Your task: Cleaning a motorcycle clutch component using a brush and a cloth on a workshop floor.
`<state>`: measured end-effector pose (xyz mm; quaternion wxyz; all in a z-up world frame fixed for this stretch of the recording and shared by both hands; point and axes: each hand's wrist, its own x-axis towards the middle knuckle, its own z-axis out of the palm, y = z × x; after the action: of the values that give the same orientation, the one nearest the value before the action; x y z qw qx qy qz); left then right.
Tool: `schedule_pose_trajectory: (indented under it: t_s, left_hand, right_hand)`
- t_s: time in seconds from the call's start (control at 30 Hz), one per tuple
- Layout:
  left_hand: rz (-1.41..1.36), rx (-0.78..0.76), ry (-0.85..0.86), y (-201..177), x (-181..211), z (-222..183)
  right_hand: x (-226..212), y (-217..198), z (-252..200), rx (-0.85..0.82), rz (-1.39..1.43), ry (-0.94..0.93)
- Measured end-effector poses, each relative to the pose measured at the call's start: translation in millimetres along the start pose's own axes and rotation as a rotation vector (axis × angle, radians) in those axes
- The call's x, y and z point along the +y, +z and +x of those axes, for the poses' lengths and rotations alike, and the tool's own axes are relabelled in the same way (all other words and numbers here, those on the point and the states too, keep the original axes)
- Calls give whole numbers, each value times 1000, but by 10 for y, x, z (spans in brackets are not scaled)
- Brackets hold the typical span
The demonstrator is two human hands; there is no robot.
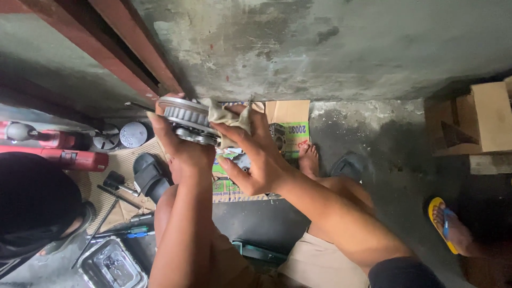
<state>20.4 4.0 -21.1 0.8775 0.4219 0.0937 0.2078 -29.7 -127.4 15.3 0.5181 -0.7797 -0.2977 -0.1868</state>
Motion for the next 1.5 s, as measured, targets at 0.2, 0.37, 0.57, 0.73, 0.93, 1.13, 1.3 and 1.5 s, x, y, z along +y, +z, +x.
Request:
schedule_pose_trajectory:
  t_s: [0.2, 0.37, 0.57, 0.73, 0.93, 1.13, 1.3, 1.5]
  left_hand:
    - [233, 26, 261, 16, -169, -76]
    - [470, -63, 374, -55, -174, -144]
    - [595, -232, 571, 8, -63, -121]
    - [588, -370, 699, 60, 11, -119]
    - [519, -334, 708, 110, -41, -124]
    - [440, -237, 523, -55, -41, -75]
    - [602, -246, 567, 32, 135, -125]
    - [584, -293, 678, 49, 117, -152]
  right_hand:
    - [27, -31, 9, 21, -15, 38]
    - [8, -165, 79, -21, -13, 56]
    - [-10, -314, 99, -97, 6, 126]
    - [4, -398, 86, -141, 51, 154]
    - [58, -513, 114, -125, 67, 100]
    - [204, -575, 94, -107, 219, 169]
    - [166, -531, 53, -125, 152, 184]
    - [180, -442, 14, -138, 207, 183]
